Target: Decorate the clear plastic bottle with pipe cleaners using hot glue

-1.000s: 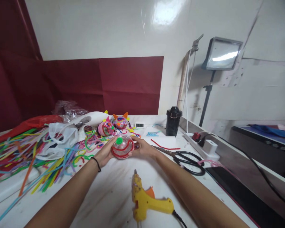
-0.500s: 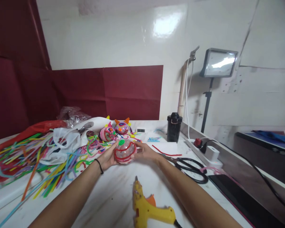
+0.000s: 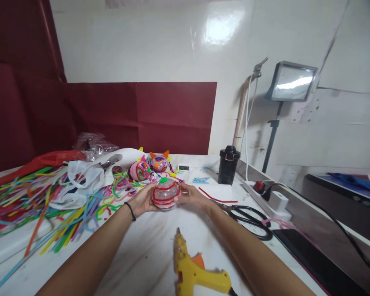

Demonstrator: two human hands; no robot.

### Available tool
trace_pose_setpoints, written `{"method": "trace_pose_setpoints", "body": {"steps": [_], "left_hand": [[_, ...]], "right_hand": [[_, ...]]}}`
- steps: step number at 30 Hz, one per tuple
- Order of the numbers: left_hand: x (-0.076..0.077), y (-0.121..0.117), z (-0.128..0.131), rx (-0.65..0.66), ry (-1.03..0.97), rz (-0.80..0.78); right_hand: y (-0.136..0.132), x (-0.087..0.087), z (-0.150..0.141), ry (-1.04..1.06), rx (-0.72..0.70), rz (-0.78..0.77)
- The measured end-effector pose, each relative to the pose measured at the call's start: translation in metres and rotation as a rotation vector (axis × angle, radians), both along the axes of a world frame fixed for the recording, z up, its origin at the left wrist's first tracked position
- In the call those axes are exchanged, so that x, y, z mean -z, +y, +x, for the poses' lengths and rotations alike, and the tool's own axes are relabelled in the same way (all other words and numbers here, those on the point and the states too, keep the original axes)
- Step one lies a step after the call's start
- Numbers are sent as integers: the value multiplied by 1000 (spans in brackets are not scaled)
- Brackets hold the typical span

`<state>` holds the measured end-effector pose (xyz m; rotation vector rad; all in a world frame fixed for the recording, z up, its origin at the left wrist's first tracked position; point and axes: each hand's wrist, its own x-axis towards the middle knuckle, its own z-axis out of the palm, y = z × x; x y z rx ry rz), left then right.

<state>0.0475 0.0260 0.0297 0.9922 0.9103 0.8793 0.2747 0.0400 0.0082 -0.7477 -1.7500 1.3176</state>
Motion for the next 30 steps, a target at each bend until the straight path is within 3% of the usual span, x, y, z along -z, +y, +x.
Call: {"method": "trace_pose_setpoints", "body": {"steps": [6,15,20,30], "left_hand": [[8,-1,-5,-81,76,33],[12,-3,-11,-142,115,152],[17,1,-13,-111,99,191],[12,-7,-17,-26,81,241]], "right_hand": [[3,8,-5,-10,-12,35],[-5,7,-5,-103,10,125],[-6,8,-6,-120,7,136],[3,13,-9,-101,-8,148]]}}
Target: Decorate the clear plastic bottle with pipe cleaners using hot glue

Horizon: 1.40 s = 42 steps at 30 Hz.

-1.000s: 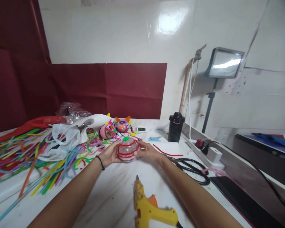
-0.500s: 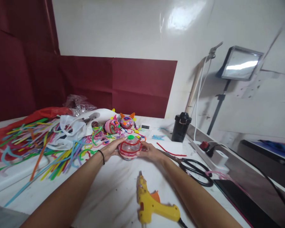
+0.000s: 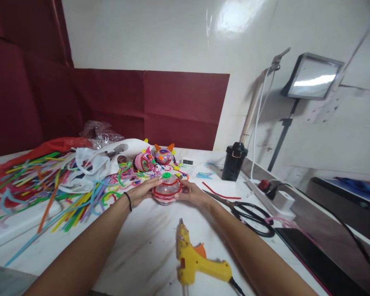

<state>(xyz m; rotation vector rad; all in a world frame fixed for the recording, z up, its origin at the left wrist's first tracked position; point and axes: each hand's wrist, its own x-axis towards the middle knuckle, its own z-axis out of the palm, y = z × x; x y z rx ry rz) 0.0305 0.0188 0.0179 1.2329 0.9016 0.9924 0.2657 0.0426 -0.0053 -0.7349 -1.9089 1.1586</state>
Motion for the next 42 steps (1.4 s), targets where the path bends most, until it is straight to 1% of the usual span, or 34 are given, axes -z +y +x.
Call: {"method": "trace_pose_setpoints", "body": {"steps": [5,12,21,26,29,32,35,38,39,40,42], "left_hand": [[-2,-3,4,-52,37,4],[-8,-8,12,-59,67,34],[-1,1,9,-87,118,45],[-3,0,8,-117,130,50],[-5,-2,7,-151,131,74],[-6,-1,4,-171,149,89],[-3,3,1,-174,171,95],[0,6,-1,-159,180,104],[1,6,-2,-157,181,111],[2,7,-2,-158,183,119],[2,7,-2,-169,187,136]], "right_hand": [[0,-1,-3,14,-30,-5],[-3,-6,-4,-7,2,31],[-1,-7,-5,-52,62,75],[-3,-9,-6,-104,87,83],[-5,-13,-3,-156,120,85],[-9,-24,5,-223,190,96],[-27,-44,22,-298,201,133],[-66,-64,40,-406,107,161],[-82,-68,44,-461,64,165],[-99,-70,47,-566,23,180],[-132,-66,51,-718,2,174]]}}
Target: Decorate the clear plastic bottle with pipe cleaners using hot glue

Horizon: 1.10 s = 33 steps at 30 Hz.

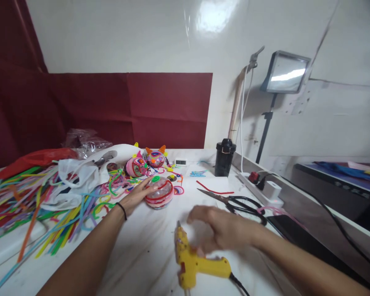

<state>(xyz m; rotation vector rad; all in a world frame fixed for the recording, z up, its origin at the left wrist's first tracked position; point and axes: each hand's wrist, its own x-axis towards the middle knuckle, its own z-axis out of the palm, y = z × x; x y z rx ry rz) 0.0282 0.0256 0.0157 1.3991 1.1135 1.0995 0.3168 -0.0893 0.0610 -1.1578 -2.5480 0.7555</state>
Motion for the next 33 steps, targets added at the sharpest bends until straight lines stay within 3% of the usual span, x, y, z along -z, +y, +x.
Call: {"method": "trace_pose_setpoints", "body": {"steps": [5,15,23,33], "left_hand": [[-1,-1,3,0,10,63],[-5,-4,9,87,81,259],[-2,-1,7,119,138,313],[-7,-4,6,176,135,312]], "right_hand": [[-47,31,-2,-148,33,84],[-57,52,-15,-188,-122,468],[-51,40,-18,6,-181,591],[-12,33,-30,105,-193,558]]}}
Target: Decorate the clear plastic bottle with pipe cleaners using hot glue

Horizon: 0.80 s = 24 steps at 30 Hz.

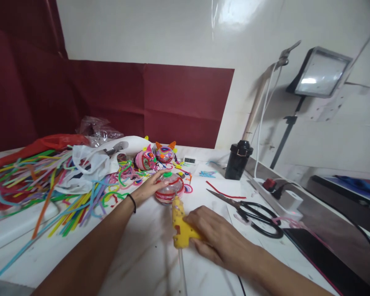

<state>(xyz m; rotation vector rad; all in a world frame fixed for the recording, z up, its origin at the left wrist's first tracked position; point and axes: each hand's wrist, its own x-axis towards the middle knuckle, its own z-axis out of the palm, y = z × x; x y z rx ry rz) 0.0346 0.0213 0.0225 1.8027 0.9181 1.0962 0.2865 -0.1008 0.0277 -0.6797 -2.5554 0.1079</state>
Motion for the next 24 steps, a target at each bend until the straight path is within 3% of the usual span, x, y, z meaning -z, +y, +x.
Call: {"method": "trace_pose_setpoints", "body": {"steps": [9,24], "left_hand": [[1,1,-1,0,-38,-50],[-3,-1,2,-22,-69,-86]], "right_hand": [[15,-7,-10,42,-27,38],[26,-3,-19,76,-31,95]]}}
